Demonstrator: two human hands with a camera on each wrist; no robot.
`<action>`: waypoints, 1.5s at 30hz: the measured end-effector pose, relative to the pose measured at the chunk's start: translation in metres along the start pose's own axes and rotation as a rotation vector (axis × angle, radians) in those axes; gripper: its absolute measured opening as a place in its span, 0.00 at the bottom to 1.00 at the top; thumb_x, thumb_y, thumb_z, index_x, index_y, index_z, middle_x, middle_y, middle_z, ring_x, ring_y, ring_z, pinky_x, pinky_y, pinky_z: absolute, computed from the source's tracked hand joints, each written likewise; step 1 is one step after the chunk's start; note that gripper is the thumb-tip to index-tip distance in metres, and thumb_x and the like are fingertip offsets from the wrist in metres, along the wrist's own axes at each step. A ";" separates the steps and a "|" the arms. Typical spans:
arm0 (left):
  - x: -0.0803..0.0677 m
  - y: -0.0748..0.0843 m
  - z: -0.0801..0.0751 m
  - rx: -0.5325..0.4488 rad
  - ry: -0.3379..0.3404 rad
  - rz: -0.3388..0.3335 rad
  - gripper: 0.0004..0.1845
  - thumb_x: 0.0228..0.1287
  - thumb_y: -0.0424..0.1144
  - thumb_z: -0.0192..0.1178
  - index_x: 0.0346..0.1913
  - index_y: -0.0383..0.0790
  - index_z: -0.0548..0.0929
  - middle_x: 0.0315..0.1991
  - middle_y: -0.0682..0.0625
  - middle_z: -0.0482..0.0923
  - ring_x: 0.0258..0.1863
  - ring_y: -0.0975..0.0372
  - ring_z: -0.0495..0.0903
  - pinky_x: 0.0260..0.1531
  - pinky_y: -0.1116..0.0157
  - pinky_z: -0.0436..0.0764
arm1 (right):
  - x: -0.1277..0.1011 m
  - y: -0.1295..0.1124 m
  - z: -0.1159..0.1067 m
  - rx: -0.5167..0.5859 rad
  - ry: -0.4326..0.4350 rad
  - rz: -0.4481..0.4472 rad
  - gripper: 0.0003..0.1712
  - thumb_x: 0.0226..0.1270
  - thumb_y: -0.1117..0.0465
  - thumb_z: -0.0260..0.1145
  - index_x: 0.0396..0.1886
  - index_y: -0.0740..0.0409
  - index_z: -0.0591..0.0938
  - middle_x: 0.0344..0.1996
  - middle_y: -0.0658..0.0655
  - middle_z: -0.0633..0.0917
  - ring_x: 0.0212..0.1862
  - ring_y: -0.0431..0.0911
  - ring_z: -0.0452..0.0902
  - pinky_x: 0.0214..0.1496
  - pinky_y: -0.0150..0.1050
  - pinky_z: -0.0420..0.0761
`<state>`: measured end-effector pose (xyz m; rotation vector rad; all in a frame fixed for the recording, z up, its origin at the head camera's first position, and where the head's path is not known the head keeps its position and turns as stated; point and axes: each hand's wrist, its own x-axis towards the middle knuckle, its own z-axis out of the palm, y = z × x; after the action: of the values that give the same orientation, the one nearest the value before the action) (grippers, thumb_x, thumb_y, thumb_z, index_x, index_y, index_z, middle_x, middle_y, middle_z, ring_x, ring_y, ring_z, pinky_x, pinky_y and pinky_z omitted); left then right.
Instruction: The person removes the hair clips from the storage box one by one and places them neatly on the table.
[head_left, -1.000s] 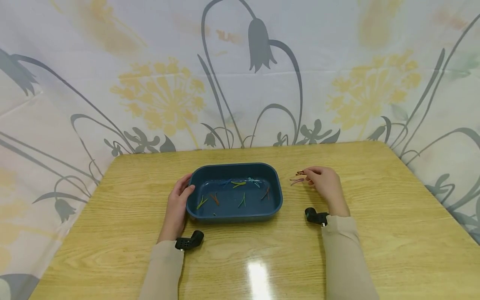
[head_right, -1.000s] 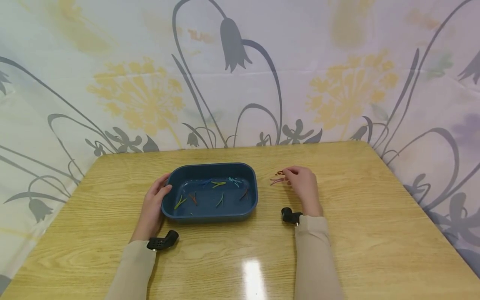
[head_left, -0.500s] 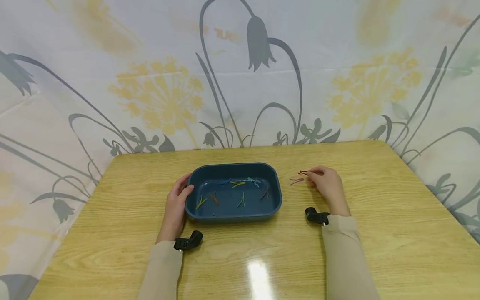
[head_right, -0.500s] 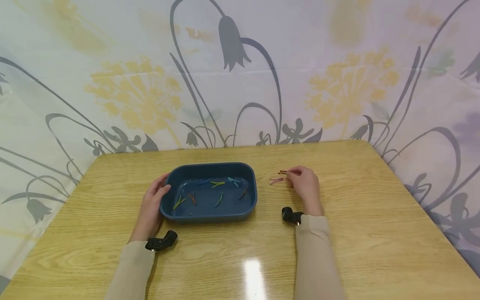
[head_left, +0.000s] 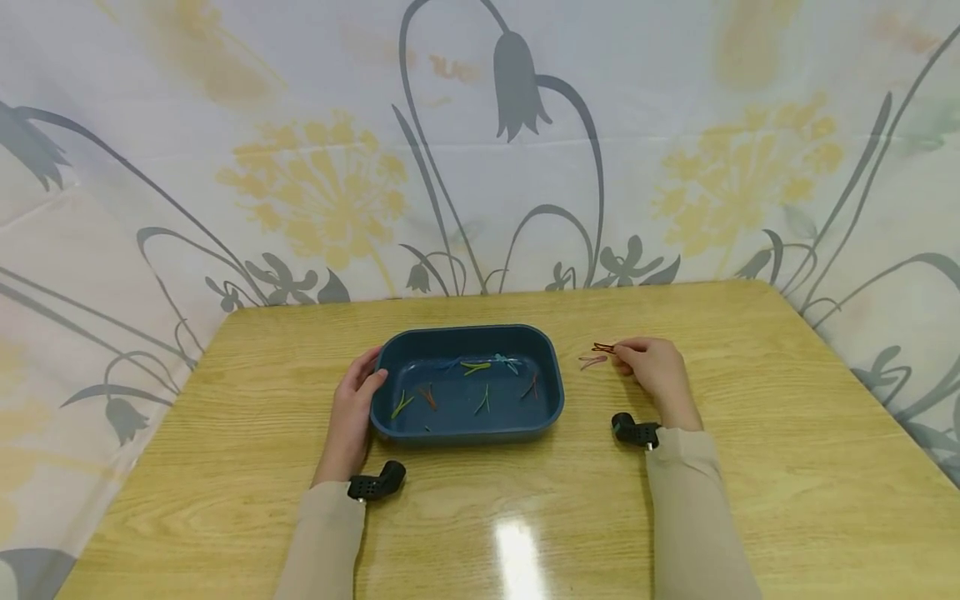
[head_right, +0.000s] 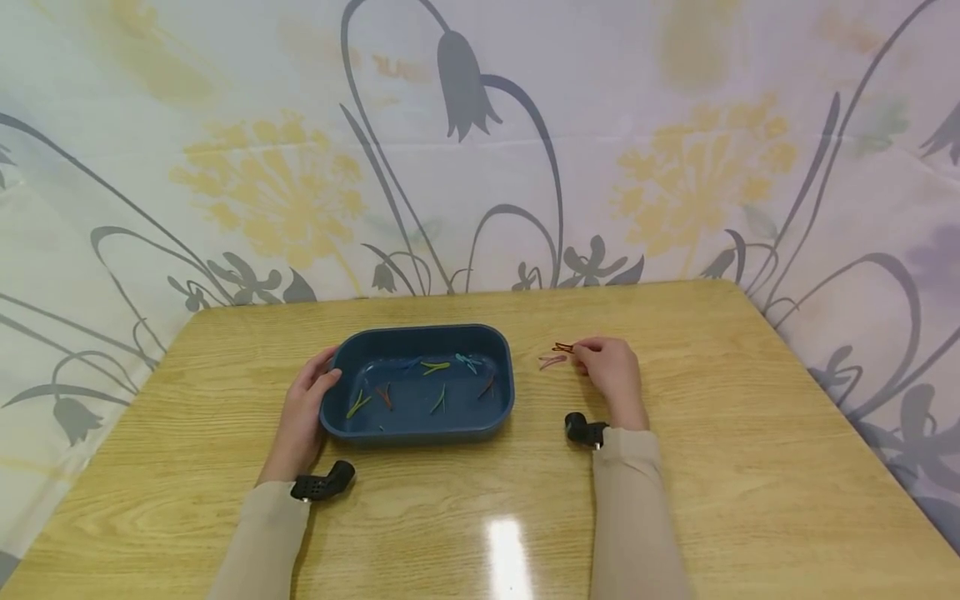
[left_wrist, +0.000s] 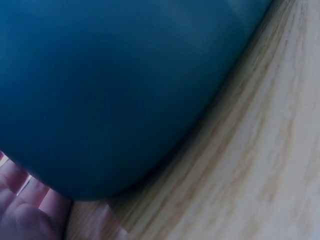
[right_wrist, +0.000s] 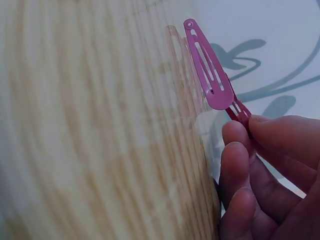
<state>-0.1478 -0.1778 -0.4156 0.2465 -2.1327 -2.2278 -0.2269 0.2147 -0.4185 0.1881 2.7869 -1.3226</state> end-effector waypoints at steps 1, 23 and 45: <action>-0.001 0.001 0.001 0.002 0.001 -0.001 0.22 0.70 0.37 0.47 0.66 0.43 0.64 0.66 0.49 0.62 0.64 0.60 0.62 0.64 0.61 0.59 | 0.000 0.000 0.000 -0.011 -0.001 -0.004 0.18 0.67 0.55 0.56 0.47 0.62 0.81 0.31 0.55 0.85 0.29 0.39 0.76 0.30 0.31 0.73; 0.007 -0.010 -0.003 -0.006 0.018 0.005 0.22 0.69 0.40 0.48 0.65 0.47 0.65 0.65 0.51 0.63 0.63 0.62 0.62 0.64 0.61 0.60 | 0.000 -0.003 -0.003 -0.162 -0.031 -0.043 0.15 0.65 0.57 0.58 0.44 0.62 0.82 0.22 0.53 0.82 0.26 0.43 0.72 0.32 0.36 0.67; 0.012 -0.021 -0.005 0.005 0.030 0.010 0.21 0.69 0.42 0.49 0.64 0.51 0.67 0.63 0.55 0.65 0.61 0.64 0.65 0.62 0.62 0.62 | -0.001 -0.006 -0.002 -0.037 -0.011 -0.035 0.21 0.70 0.54 0.50 0.56 0.60 0.75 0.29 0.60 0.79 0.22 0.44 0.72 0.26 0.35 0.72</action>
<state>-0.1577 -0.1834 -0.4376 0.2668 -2.1196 -2.1995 -0.2267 0.2121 -0.4124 0.1305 2.8159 -1.2740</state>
